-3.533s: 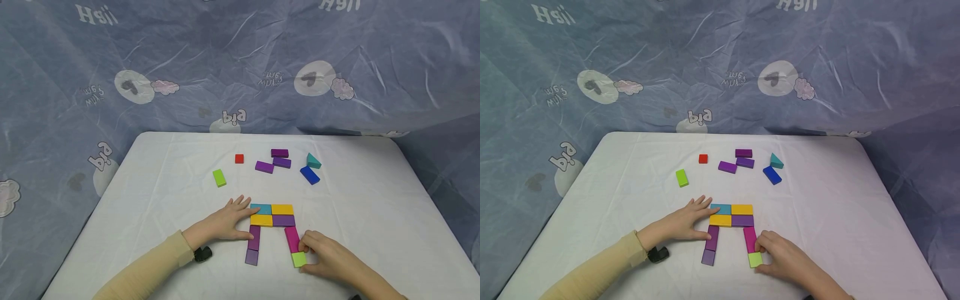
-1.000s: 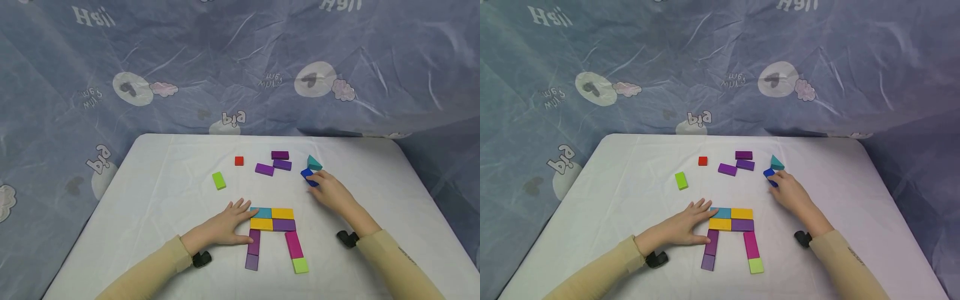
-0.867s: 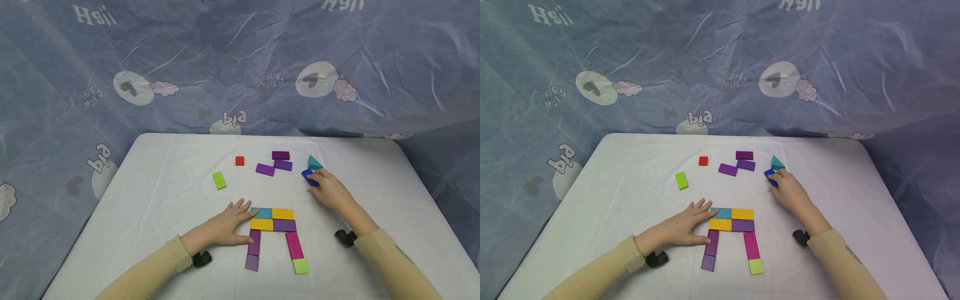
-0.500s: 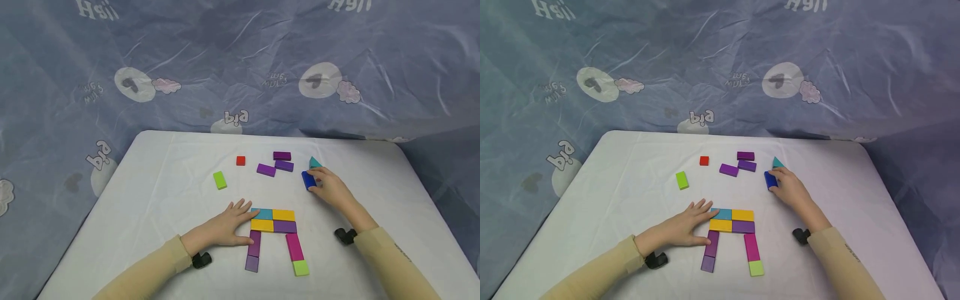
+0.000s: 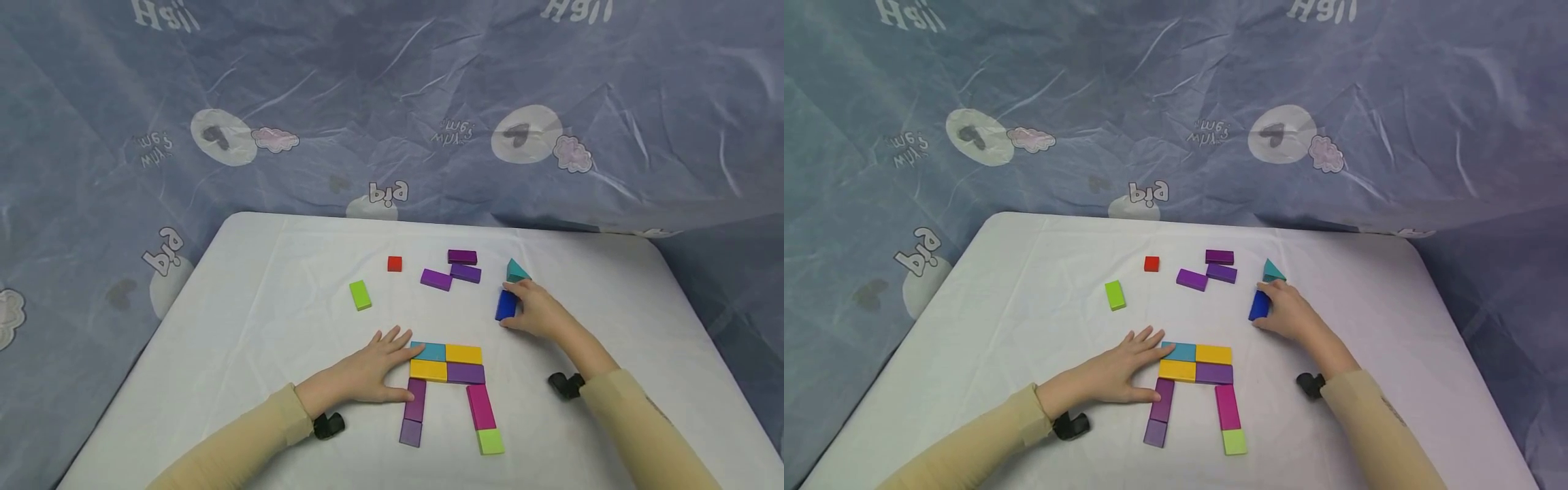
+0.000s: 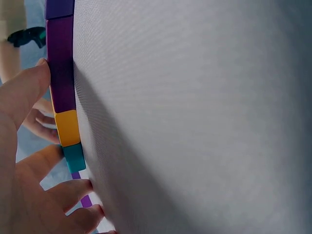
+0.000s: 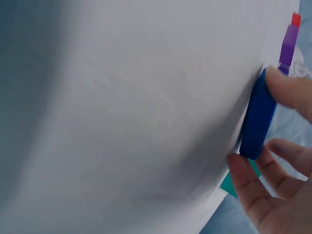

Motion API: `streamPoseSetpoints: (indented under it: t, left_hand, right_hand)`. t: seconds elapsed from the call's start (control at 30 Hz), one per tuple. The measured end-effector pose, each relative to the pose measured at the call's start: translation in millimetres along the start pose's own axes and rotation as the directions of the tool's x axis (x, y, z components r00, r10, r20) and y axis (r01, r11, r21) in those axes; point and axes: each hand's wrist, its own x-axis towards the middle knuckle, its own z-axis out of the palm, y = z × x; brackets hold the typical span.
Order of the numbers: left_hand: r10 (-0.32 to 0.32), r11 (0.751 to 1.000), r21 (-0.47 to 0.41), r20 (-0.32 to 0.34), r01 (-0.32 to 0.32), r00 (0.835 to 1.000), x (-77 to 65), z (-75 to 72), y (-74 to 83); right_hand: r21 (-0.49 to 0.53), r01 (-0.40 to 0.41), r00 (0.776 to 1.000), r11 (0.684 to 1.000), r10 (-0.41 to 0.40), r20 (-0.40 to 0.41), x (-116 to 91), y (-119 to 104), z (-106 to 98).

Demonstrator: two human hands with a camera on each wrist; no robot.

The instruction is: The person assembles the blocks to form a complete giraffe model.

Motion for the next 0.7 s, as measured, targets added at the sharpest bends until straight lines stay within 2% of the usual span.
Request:
streamPoseSetpoints:
  t: [0.27,0.4,0.7]
  left_hand:
    - [0.0,1.0,0.005,0.001,0.0,1.0,0.6,1.5,-0.6]
    - [-0.005,1.0,0.009,-0.004,0.005,1.0,0.2,0.5,-1.8]
    - [0.0,1.0,-0.011,-0.002,0.0,1.0,0.2,1.5,-0.8]
  right_hand:
    - [0.08,0.118,0.993,0.99,-0.119,0.007,-40.4,-21.8,12.6]
    - [0.086,0.161,0.986,0.983,-0.163,0.02,-50.9,-31.1,18.3]
    - [0.05,0.105,0.993,0.993,-0.107,0.044,-58.7,-33.7,23.9]
